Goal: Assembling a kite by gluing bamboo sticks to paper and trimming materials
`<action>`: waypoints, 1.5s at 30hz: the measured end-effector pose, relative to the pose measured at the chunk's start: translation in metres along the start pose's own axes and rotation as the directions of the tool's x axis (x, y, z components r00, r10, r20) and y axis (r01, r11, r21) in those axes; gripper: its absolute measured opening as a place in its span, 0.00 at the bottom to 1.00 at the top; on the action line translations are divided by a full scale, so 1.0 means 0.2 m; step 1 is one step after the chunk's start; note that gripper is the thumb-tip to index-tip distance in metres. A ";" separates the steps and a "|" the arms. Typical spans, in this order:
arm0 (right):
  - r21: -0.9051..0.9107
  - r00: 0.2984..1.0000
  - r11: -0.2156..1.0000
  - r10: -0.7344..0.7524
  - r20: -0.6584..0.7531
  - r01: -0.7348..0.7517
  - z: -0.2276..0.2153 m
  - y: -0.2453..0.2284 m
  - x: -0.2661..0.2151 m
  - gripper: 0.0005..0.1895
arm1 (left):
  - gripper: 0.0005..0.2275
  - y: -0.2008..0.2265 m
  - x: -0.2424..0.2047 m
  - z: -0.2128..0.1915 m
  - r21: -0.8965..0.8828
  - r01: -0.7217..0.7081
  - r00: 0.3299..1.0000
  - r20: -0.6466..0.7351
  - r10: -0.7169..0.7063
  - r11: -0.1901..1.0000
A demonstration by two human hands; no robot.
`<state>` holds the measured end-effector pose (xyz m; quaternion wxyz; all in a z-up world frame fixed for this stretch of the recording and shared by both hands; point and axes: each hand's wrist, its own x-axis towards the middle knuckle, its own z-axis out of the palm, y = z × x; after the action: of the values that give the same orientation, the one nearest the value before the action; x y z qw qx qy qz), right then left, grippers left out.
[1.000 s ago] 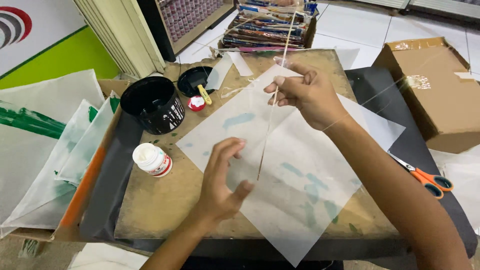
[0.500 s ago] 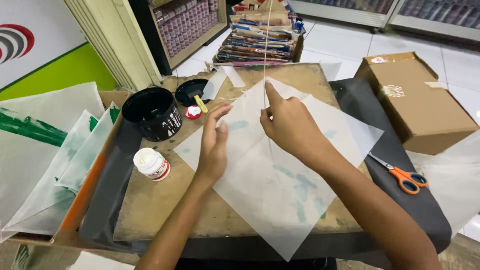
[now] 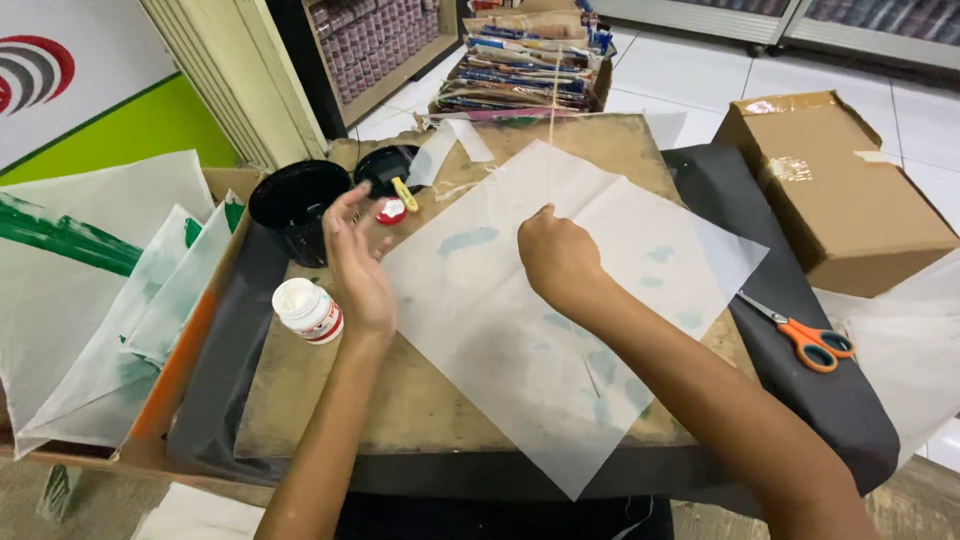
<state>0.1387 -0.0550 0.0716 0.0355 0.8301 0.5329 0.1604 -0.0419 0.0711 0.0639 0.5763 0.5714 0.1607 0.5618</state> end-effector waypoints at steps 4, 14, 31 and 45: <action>-0.021 0.997 0.997 -0.074 -0.024 0.073 0.22 0.02 0.05 0.24 | 0.23 0.04 -0.04 0.01 0.087 -0.104 0.995 0.009 0.104 0.991; -0.048 0.983 0.994 -0.086 0.163 0.095 0.38 0.03 -0.04 0.09 | 0.14 -0.09 -0.03 0.09 0.472 -0.396 0.904 0.350 0.245 0.788; 0.033 0.953 0.975 -0.220 0.209 0.218 0.36 -0.04 -0.11 0.05 | 0.06 -0.38 -0.09 0.01 0.596 -0.582 0.805 0.517 0.290 0.553; 0.142 0.965 0.987 -0.110 0.240 0.077 0.30 -0.03 -0.24 0.23 | 0.07 -0.40 -0.15 -0.04 0.624 -0.486 0.848 0.506 0.158 0.612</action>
<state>0.1336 -0.0888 0.0030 0.0541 0.8180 0.5724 0.0186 -0.0212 0.0737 -0.0192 0.2043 0.8748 0.1419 0.4159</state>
